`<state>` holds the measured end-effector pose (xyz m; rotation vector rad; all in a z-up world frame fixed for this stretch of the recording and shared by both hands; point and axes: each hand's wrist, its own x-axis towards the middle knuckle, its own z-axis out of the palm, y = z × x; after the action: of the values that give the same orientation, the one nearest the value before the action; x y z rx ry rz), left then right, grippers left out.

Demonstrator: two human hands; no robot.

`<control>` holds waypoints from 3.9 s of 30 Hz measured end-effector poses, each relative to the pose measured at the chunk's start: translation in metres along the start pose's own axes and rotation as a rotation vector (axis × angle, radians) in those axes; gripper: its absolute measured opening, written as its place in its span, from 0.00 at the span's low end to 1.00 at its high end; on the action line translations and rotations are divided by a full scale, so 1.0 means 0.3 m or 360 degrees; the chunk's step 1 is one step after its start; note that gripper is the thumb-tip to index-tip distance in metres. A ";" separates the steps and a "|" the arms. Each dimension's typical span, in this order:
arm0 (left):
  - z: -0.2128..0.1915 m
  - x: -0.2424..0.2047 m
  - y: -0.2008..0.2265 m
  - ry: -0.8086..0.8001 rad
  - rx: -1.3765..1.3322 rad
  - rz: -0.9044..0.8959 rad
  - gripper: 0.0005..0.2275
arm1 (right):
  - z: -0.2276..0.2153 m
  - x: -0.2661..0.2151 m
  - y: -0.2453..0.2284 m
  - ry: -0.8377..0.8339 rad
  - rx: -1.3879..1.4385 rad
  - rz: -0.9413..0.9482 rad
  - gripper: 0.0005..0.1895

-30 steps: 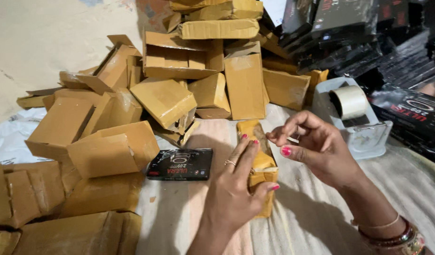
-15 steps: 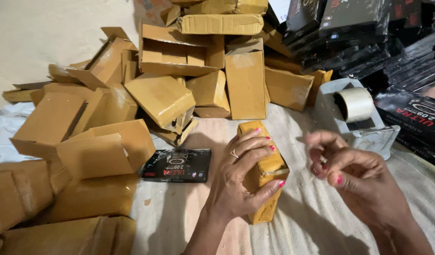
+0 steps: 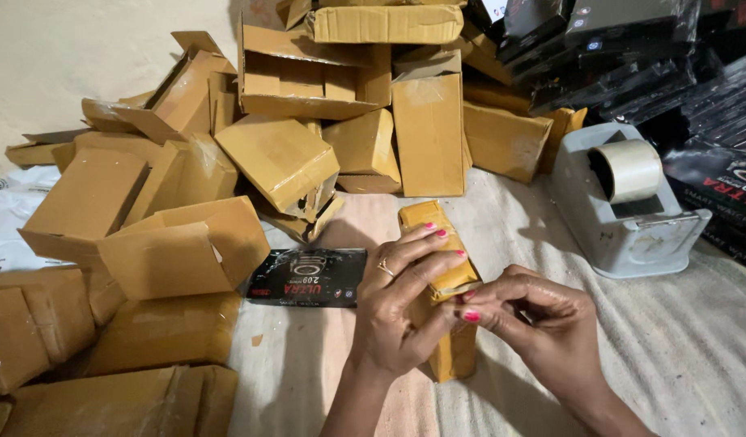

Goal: The person packs smartwatch boxes into small cardboard boxes. They place a white foam sheet inside, insert the product box, close the flaps, and seal the box with clear packing tape using a tape dispenser. The process is repeated for multiple units.

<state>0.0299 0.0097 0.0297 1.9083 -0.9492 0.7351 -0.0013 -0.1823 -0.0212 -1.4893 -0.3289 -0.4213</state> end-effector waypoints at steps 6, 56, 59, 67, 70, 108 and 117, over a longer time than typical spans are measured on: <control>-0.041 0.000 0.016 -0.0031 -0.0100 0.0019 0.23 | 0.047 0.004 -0.024 0.0143 -0.0368 -0.0058 0.07; 0.130 0.001 0.024 0.0651 -0.0329 -0.0721 0.22 | 0.049 0.188 0.045 -0.0355 0.0217 -0.0208 0.10; 0.137 -0.005 0.008 0.0660 -0.0237 -0.0582 0.19 | 0.045 0.172 0.048 -0.0325 0.0289 -0.0486 0.12; 0.136 -0.067 -0.077 0.0643 -0.0847 -0.0321 0.19 | 0.018 0.266 0.178 -0.0927 0.0651 -0.0350 0.10; 0.132 -0.087 -0.084 0.0585 -0.0539 -0.0135 0.23 | -0.014 0.330 0.202 -0.1094 0.0700 -0.0253 0.10; -0.138 -0.114 0.159 0.0376 0.0920 -0.0545 0.17 | 0.132 0.137 -0.016 -0.0969 -0.0428 0.0177 0.40; -0.104 -0.108 0.092 0.0543 0.0753 -0.0413 0.14 | 0.108 0.028 -0.091 -0.0985 -0.0865 0.0031 0.46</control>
<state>-0.0144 0.0386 0.0307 2.1566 -0.3218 1.1540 -0.0050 -0.1516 0.0088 -2.1445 -0.7264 -0.0116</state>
